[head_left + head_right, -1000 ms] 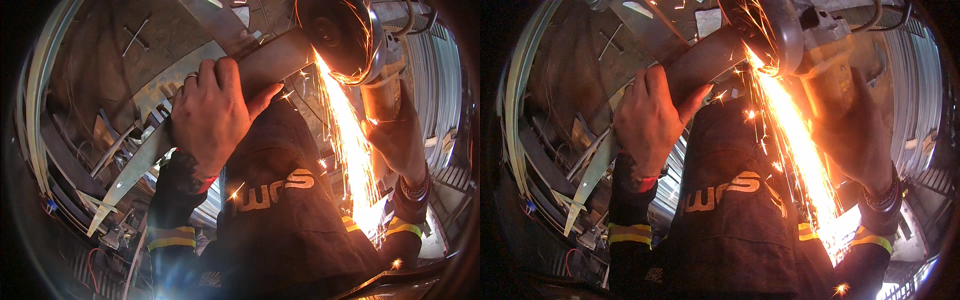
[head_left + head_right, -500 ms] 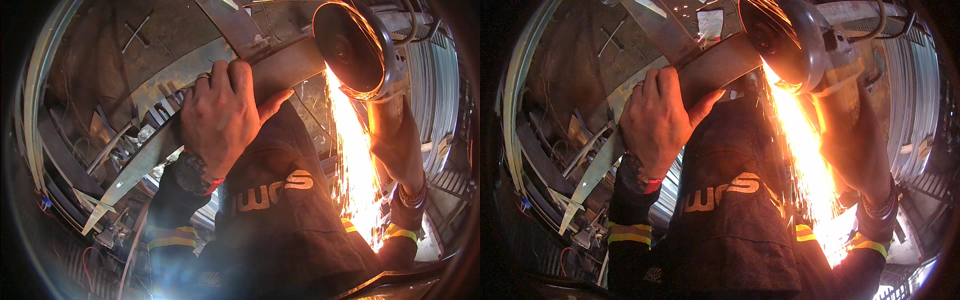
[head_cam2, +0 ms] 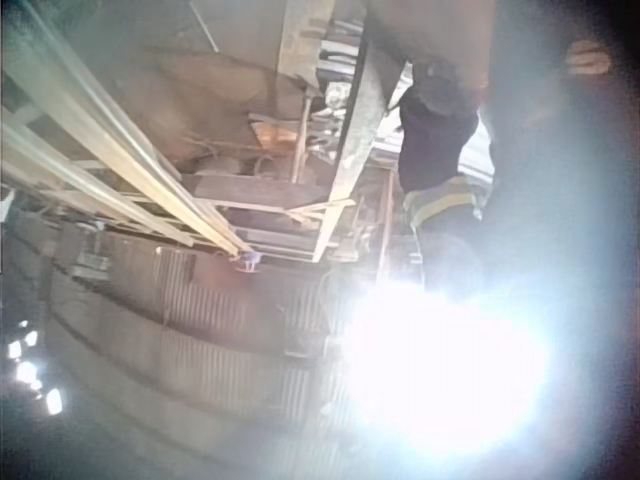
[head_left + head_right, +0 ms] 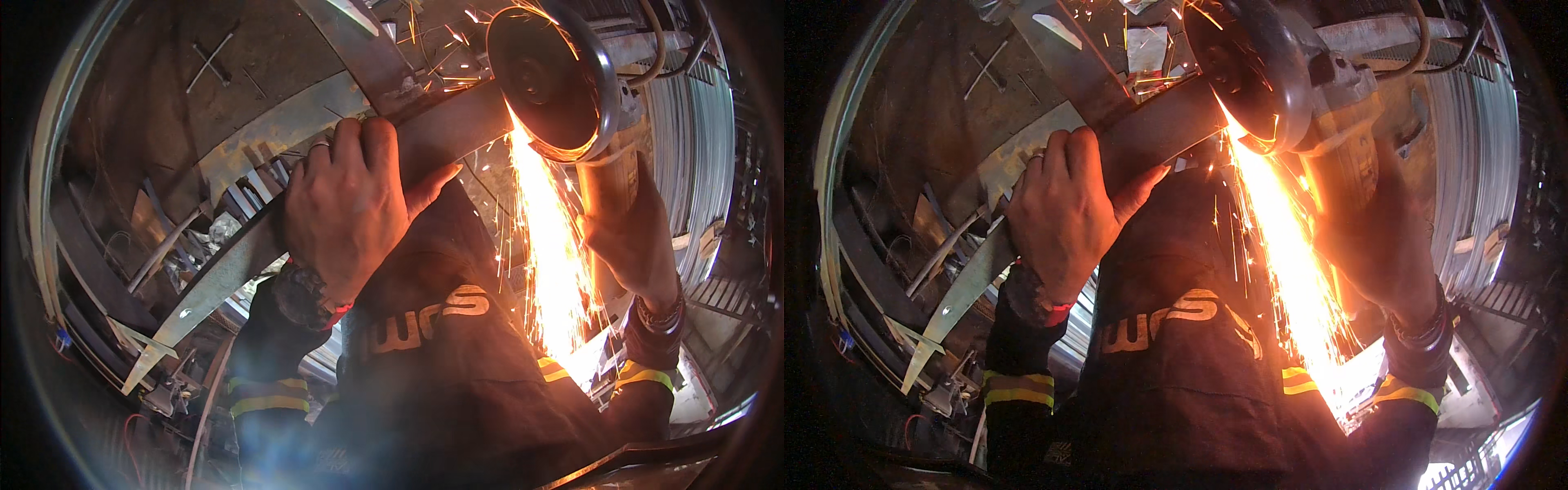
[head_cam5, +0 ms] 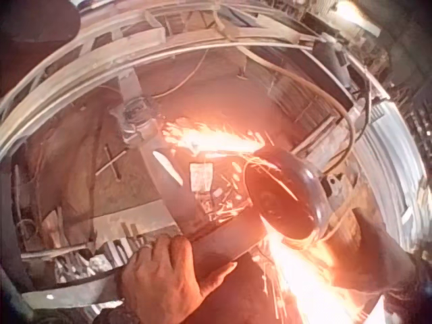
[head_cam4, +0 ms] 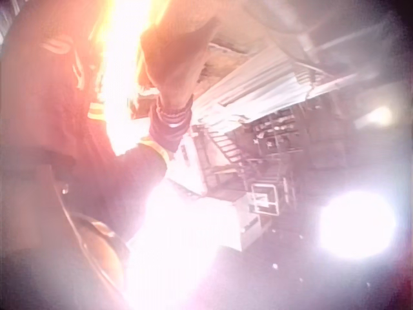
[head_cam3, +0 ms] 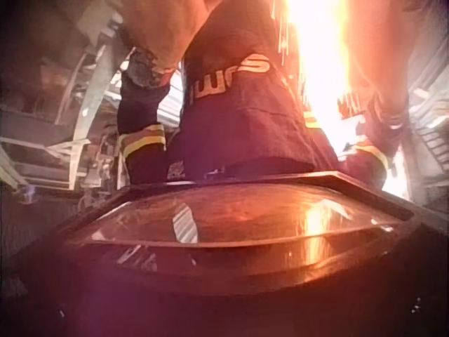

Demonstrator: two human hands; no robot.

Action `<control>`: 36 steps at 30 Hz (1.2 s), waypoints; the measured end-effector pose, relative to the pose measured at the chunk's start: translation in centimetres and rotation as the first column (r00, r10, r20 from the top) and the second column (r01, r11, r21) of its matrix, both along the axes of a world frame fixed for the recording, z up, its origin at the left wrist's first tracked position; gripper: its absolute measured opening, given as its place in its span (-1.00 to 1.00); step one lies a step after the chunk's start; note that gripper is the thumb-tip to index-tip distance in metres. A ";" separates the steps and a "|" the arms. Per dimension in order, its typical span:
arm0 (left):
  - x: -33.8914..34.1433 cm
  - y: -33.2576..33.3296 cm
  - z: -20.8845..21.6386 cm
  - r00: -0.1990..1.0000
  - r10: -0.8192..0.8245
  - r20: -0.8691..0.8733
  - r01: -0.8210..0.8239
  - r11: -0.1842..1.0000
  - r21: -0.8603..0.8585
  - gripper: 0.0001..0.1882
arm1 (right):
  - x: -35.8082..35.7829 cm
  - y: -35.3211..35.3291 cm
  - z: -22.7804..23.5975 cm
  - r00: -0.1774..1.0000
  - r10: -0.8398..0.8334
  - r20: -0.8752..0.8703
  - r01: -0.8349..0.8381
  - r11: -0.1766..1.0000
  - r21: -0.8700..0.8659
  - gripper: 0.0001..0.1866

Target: The person uses an angle grinder to cut a long metal bar, generating sparks. They pause to measure the bar with a tape measure and mark it with a scribe and square before resuming the cutting process.

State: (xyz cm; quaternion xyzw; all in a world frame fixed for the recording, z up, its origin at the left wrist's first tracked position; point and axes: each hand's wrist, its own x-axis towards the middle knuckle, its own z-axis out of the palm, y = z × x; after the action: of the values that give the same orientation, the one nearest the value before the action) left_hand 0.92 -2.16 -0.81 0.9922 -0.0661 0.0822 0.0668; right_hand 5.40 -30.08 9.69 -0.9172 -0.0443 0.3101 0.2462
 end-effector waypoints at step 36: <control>4.4 -23.6 8.2 0.628 -0.641 0.441 0.778 0.499 -0.382 -0.26 | 3.4 -16.0 -0.7 0.809 -0.486 -0.330 0.434 0.116 0.894 -0.50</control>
State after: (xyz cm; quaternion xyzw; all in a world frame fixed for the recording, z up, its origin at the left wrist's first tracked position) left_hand 5.31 -25.79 7.42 0.7943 -0.4524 0.1819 0.3625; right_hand 8.85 -46.07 9.02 -0.5603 0.0612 0.1090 0.8188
